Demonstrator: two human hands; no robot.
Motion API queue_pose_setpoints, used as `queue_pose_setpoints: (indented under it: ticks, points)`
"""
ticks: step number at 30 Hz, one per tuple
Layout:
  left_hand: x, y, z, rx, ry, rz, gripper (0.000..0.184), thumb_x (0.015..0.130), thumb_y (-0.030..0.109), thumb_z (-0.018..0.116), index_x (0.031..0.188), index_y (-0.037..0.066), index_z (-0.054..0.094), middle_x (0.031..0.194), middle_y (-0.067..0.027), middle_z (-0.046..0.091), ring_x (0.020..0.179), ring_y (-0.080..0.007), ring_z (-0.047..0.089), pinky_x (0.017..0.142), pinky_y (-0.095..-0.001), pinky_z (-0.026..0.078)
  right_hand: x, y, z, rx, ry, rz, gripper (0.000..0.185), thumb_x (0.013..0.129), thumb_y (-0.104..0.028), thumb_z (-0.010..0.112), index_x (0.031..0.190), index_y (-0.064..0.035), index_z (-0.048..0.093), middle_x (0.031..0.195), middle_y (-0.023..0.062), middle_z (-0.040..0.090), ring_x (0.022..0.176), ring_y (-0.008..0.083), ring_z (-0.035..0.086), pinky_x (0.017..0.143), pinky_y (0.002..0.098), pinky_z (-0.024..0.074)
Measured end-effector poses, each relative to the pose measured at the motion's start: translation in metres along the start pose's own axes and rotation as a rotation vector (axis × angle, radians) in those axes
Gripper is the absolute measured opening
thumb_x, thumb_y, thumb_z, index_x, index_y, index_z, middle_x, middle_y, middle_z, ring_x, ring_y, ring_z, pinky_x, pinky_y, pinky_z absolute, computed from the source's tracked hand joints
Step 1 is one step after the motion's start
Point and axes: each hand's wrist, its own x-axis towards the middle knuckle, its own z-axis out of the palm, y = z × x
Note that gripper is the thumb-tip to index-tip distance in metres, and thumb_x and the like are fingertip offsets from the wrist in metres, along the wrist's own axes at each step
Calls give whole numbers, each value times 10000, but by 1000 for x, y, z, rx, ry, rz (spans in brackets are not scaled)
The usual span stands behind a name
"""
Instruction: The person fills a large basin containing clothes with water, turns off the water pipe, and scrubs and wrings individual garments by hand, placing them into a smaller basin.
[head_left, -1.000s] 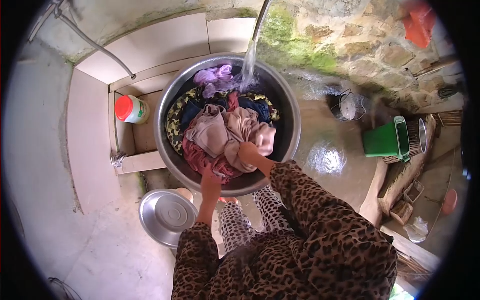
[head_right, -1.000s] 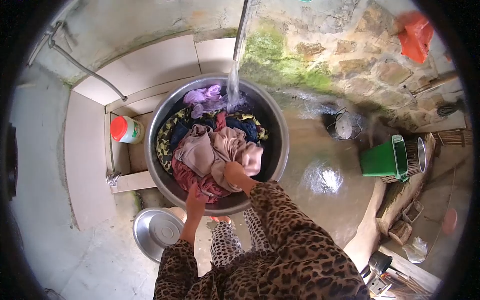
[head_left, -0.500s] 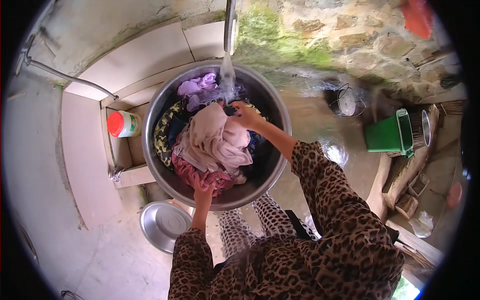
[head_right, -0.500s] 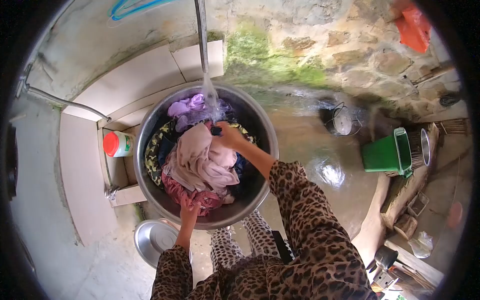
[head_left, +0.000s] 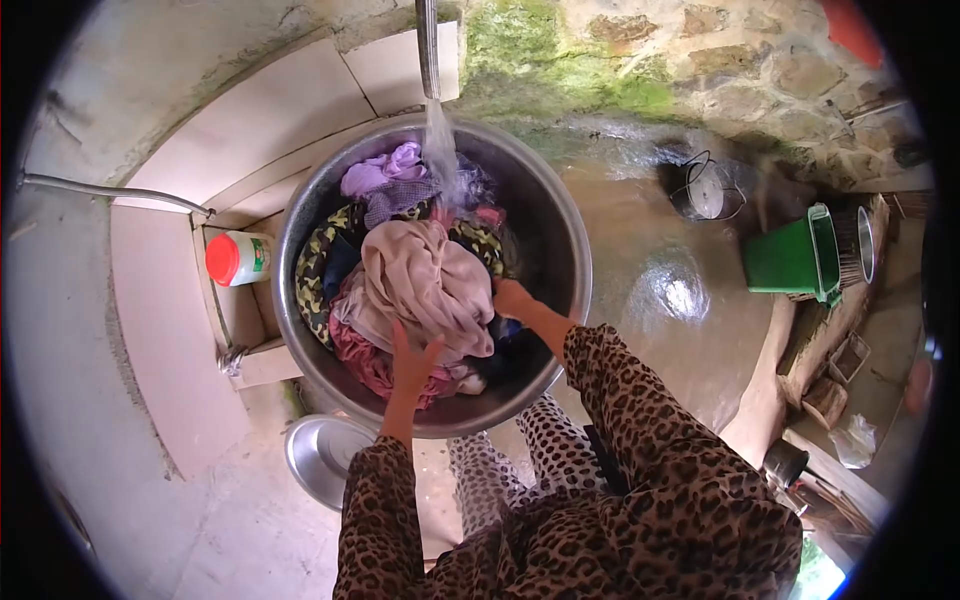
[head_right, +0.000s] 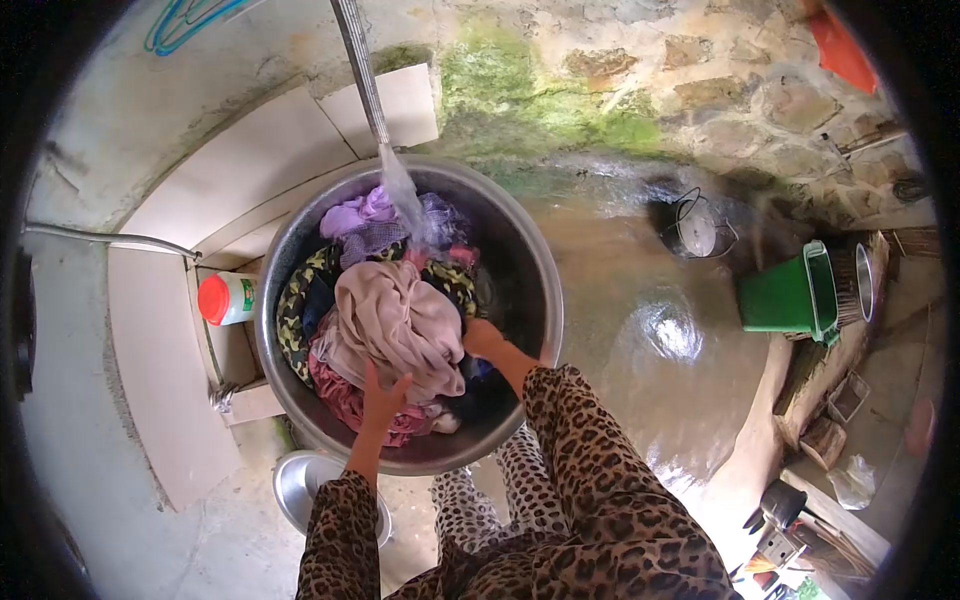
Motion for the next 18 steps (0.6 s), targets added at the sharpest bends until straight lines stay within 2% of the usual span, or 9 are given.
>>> queue_pose_setpoints:
  ticks: [2, 5, 8, 11, 14, 17, 18]
  points:
    - [4, -5, -3, -30, -3, -10, 943, 769, 308, 754, 1428, -93, 213, 1462, -256, 291, 1350, -302, 318, 1094, -362, 275, -32, -25, 0, 60, -41, -26, 357, 775, -164, 551, 1078, 9, 625, 997, 276, 642, 956, 403, 626, 833, 464, 499]
    - [13, -10, -15, -67, -27, 6, 933, 774, 336, 745, 1415, -105, 230, 1432, -266, 339, 1329, -309, 357, 1076, -366, 299, -38, -20, 41, 92, -50, -54, 315, 761, -201, 602, 976, 19, 667, 976, 266, 648, 941, 398, 629, 821, 457, 503]
    - [16, -5, -20, 59, 8, -37, 916, 766, 351, 743, 1405, -92, 259, 1389, -257, 407, 1278, -327, 430, 1041, -365, 345, -70, -48, 29, 78, -209, -152, 344, 723, -235, 678, 1000, -32, 679, 937, 219, 673, 904, 385, 645, 787, 436, 511]
    - [9, 34, -33, 53, -32, -169, 874, 749, 329, 743, 1383, -77, 299, 1309, -271, 487, 1197, -371, 511, 990, -377, 402, -65, -36, 63, 48, -318, -204, 393, 673, -269, 749, 973, -23, 693, 918, 204, 678, 902, 381, 643, 785, 430, 511]
    - [7, 1, -24, 341, 30, -196, 777, 753, 311, 712, 1353, -37, 360, 1248, -291, 527, 1123, -413, 551, 934, -426, 441, -72, -37, 70, -100, -241, -433, 378, 668, -320, 759, 859, 2, 704, 857, 194, 678, 865, 361, 656, 784, 431, 520]
    - [8, -9, -24, 436, -14, -198, 670, 774, 317, 668, 1307, 1, 415, 1178, -298, 562, 1068, -442, 561, 891, -472, 452, -77, -60, 54, -270, -461, -365, 401, 645, -346, 774, 826, 5, 704, 848, 179, 681, 854, 346, 659, 776, 427, 524]
    - [7, -7, -27, 445, -36, -217, 648, 781, 327, 656, 1295, 7, 426, 1166, -294, 569, 1061, -443, 563, 880, -480, 453, -77, -63, 53, -276, -470, -367, 409, 649, -349, 775, 838, 6, 705, 857, 180, 682, 861, 342, 658, 773, 430, 520]
